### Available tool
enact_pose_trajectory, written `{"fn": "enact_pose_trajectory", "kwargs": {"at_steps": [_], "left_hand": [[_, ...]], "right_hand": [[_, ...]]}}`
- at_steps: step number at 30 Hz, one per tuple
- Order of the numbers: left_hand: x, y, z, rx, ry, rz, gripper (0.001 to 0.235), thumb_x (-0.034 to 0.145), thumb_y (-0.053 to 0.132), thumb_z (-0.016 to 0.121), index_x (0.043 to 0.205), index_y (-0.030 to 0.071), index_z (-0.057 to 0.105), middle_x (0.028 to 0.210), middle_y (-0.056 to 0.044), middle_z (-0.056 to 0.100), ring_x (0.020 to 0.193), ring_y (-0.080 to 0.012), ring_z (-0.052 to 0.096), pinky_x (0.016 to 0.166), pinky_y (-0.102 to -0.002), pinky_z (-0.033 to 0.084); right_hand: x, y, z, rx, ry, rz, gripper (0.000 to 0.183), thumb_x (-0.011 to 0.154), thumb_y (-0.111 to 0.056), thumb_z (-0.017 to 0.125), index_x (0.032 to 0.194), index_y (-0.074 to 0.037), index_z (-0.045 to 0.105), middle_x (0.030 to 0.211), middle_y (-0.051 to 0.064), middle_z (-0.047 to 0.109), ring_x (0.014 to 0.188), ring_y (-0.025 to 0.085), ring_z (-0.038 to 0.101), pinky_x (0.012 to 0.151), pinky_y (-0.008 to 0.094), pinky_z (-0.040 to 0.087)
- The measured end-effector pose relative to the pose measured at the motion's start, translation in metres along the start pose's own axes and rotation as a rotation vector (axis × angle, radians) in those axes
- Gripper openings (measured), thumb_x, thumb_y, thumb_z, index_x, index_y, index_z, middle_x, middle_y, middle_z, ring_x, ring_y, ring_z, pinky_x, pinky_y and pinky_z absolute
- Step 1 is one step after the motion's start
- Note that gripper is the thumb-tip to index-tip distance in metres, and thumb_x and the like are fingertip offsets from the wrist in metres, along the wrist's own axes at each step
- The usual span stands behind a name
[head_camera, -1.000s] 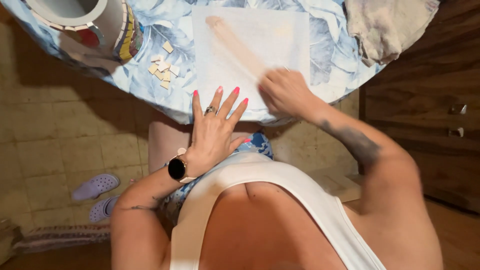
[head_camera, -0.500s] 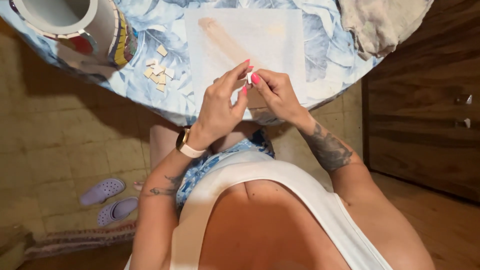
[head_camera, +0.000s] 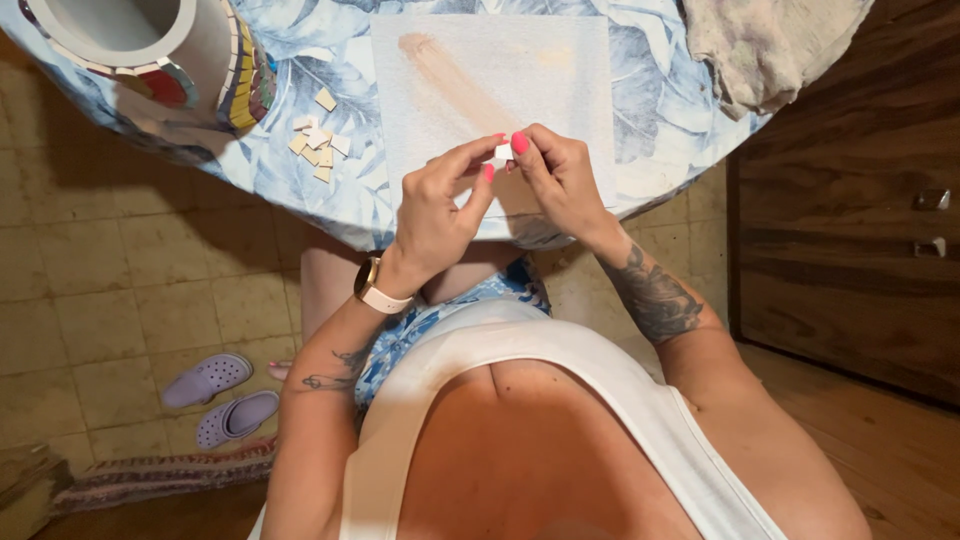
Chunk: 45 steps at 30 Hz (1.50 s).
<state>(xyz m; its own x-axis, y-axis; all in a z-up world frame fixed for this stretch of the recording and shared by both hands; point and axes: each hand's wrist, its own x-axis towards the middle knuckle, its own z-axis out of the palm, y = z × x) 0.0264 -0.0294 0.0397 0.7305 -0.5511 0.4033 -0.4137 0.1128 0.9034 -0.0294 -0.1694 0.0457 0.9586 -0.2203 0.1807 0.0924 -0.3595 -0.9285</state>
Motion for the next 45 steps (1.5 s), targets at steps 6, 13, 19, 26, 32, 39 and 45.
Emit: {"fn": "enact_pose_trajectory", "kwargs": {"at_steps": [6,13,19,26,32,39,45], "left_hand": [[-0.004,-0.011,0.001,0.204,0.026,0.083,0.024,0.078,0.006,0.059,0.102,0.007,0.059,0.09,-0.008,0.063,0.082,-0.0224,0.063,0.068,-0.028,0.051],[-0.002,-0.008,-0.001,0.192,0.038,0.105,0.023,0.079,0.002,0.057,0.101,0.004,0.058,0.087,-0.011,0.063,0.079,-0.0258,0.063,0.067,-0.031,0.051],[-0.006,-0.013,0.001,0.225,0.062,0.121,0.021,0.079,0.004,0.058,0.1,0.006,0.059,0.085,-0.01,0.063,0.078,-0.0245,0.063,0.066,-0.03,0.051],[-0.008,-0.008,0.0,0.352,0.097,0.202,0.02,0.078,0.006,0.06,0.098,0.007,0.058,0.084,-0.008,0.063,0.075,-0.0226,0.063,0.062,-0.028,0.051],[-0.022,-0.008,-0.003,0.588,0.08,0.269,0.022,0.078,0.016,0.061,0.098,0.007,0.059,0.089,-0.01,0.061,0.086,-0.0254,0.06,0.073,-0.032,0.047],[-0.049,-0.016,-0.011,0.826,-0.187,0.237,0.051,0.073,0.046,0.06,0.111,0.01,0.058,0.114,-0.014,0.055,0.111,-0.0343,0.045,0.1,-0.052,0.016],[-0.052,-0.019,-0.012,0.954,-0.272,0.23,0.063,0.069,0.056,0.063,0.113,0.011,0.057,0.119,-0.012,0.05,0.115,-0.0317,0.039,0.099,-0.053,0.019]], "right_hand": [[0.002,-0.003,0.0,-0.059,0.012,-0.046,0.027,0.092,-0.015,0.045,0.07,-0.004,0.055,0.047,0.004,0.043,0.049,0.006,0.034,0.047,0.02,0.036],[0.003,0.003,-0.001,-0.084,-0.018,-0.07,0.03,0.093,-0.018,0.043,0.069,-0.004,0.053,0.046,0.005,0.04,0.047,0.007,0.034,0.047,0.021,0.035],[-0.003,0.026,0.0,0.101,-0.125,0.093,0.034,0.094,-0.026,0.036,0.067,-0.009,0.048,0.048,-0.002,0.037,0.047,0.007,0.034,0.048,0.019,0.034],[0.008,0.002,-0.001,-0.009,-0.177,-0.015,0.028,0.091,-0.019,0.044,0.069,-0.005,0.055,0.043,0.0,0.037,0.044,0.005,0.031,0.045,0.019,0.032],[0.01,0.014,-0.007,-0.041,-0.214,0.004,0.026,0.091,-0.019,0.045,0.07,-0.005,0.055,0.046,0.002,0.042,0.047,0.008,0.036,0.047,0.021,0.033],[-0.009,0.027,-0.019,-1.008,-0.345,-0.257,0.011,0.081,-0.018,0.05,0.077,-0.008,0.053,0.062,0.008,0.049,0.056,0.027,0.055,0.05,0.037,0.045],[0.042,0.004,0.02,-0.984,-0.522,-0.125,0.028,0.091,-0.021,0.029,0.07,-0.008,0.041,0.059,0.005,0.04,0.044,0.017,0.029,0.046,0.034,0.027]]}}
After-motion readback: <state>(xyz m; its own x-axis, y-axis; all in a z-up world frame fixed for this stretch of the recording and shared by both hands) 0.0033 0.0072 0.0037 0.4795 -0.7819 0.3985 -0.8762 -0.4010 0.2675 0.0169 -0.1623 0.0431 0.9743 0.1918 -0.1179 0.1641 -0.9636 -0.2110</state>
